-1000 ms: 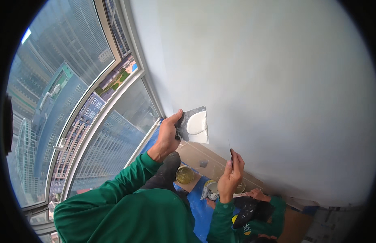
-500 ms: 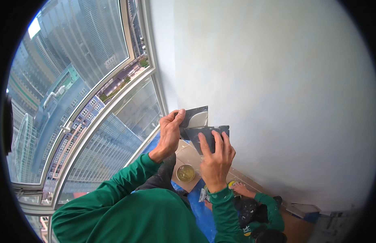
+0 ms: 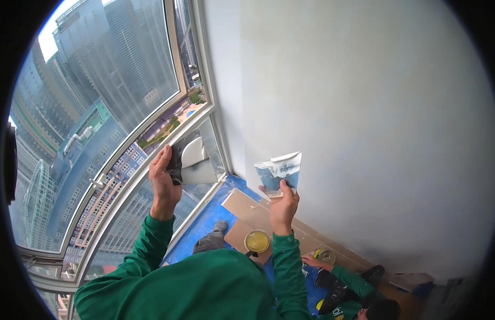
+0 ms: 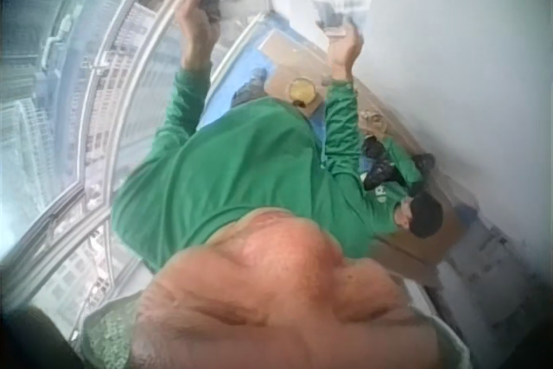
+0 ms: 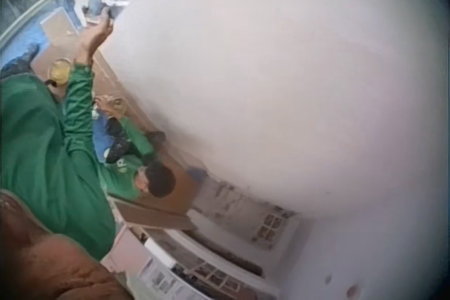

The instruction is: The person applies white plaster to a wall using a trowel and a hawk, smoothing the surface in long strokes. Another person in a green shirt is also working on the wall nearby.

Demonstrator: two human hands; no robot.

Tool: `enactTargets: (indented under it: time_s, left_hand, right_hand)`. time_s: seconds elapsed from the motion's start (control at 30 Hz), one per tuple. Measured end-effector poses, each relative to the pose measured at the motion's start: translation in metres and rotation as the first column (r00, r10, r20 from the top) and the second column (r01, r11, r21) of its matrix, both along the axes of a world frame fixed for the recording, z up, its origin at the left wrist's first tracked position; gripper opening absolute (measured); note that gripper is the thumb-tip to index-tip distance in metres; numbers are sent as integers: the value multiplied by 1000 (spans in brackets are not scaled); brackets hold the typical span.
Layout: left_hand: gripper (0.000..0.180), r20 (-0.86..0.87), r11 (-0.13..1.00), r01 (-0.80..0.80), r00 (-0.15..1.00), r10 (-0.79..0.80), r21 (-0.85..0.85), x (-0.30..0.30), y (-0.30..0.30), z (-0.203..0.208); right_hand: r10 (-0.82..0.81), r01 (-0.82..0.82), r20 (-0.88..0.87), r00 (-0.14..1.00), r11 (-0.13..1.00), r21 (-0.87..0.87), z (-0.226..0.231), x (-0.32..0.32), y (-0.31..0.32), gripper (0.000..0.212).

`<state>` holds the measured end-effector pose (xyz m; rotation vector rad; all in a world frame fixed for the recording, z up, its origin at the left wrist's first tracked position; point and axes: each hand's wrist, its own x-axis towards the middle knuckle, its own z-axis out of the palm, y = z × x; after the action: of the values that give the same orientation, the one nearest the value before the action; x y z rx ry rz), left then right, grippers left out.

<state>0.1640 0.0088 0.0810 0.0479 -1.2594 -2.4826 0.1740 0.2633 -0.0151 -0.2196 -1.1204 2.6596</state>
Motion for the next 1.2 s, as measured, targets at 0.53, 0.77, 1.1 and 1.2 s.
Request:
enactTargets:
  time_s: [0.53, 0.77, 1.1, 1.2]
  left_hand:
    - [20, 329, 988, -149, 936, 123, 52, -13, -150, -53]
    - [25, 337, 992, -117, 937, 93, 49, -44, -179, -58]
    - [26, 358, 996, -61, 933, 35, 63, -50, -174, -49]
    - [25, 379, 994, -54, 925, 13, 96, -47, -170, -54]
  right_hand:
    - [-312, 353, 179, 933, 894, -277, 8, -274, -190, 27]
    - [-399, 539, 442, 804, 802, -256, 101, -330, -174, 31]
    - [-478, 473, 47, 877, 844, -254, 50, -310, -223, 32]
    - [-446, 459, 108, 888, 873, -166, -8, -295, -200, 33]
